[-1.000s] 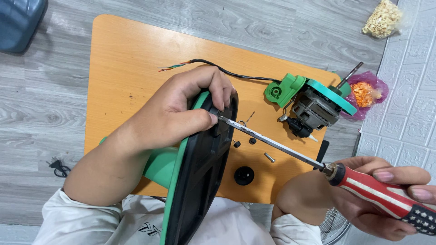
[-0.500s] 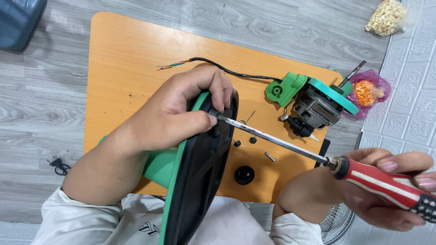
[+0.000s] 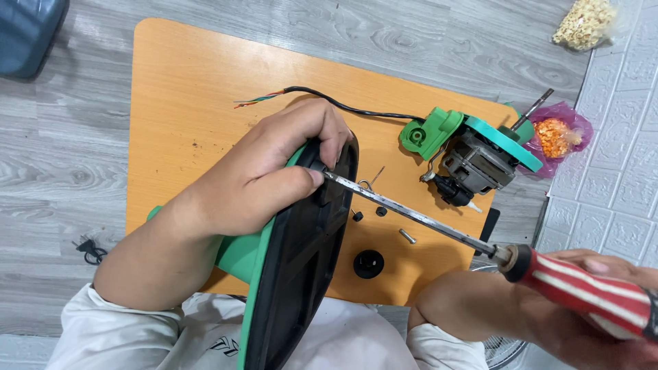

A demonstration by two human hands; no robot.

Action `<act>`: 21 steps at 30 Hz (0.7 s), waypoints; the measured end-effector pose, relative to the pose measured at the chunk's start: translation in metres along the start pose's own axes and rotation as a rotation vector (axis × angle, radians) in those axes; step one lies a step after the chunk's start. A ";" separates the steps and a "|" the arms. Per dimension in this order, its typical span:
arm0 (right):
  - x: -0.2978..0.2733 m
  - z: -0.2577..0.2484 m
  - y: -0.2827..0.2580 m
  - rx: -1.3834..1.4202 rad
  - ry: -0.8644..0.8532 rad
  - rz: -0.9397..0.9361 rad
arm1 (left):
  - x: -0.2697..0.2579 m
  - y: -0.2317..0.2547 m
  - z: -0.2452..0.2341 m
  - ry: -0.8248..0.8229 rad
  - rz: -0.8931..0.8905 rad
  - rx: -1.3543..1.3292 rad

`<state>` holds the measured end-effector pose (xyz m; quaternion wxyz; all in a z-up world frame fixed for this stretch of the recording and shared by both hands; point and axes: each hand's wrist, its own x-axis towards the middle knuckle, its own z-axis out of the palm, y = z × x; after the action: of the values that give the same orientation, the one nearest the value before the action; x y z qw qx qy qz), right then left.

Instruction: Disassembling and repairing a fan using a screwdriver

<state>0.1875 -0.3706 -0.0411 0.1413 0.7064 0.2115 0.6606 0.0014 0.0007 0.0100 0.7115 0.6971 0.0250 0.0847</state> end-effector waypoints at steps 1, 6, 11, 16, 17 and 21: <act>0.029 -0.011 -0.020 0.635 -0.109 0.089 | 0.000 0.001 0.000 -0.005 0.010 0.014; 0.032 -0.027 -0.008 1.580 -0.595 0.614 | -0.001 -0.001 0.000 -0.006 0.015 0.011; 0.002 -0.006 0.024 2.194 -0.492 0.695 | -0.002 -0.002 -0.001 -0.029 -0.012 -0.077; 0.015 0.001 0.019 2.290 -0.562 0.518 | 0.000 -0.001 0.000 -0.001 0.006 -0.005; 0.014 -0.007 0.017 2.292 -0.564 0.517 | 0.000 -0.001 0.000 0.001 0.005 -0.005; -0.006 -0.027 0.012 1.863 -0.322 0.669 | -0.001 -0.001 -0.001 -0.004 0.004 0.019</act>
<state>0.1619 -0.3862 -0.0382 -0.6342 0.6396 0.4132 0.1339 0.0010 0.0011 0.0087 0.7047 0.7041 0.0231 0.0844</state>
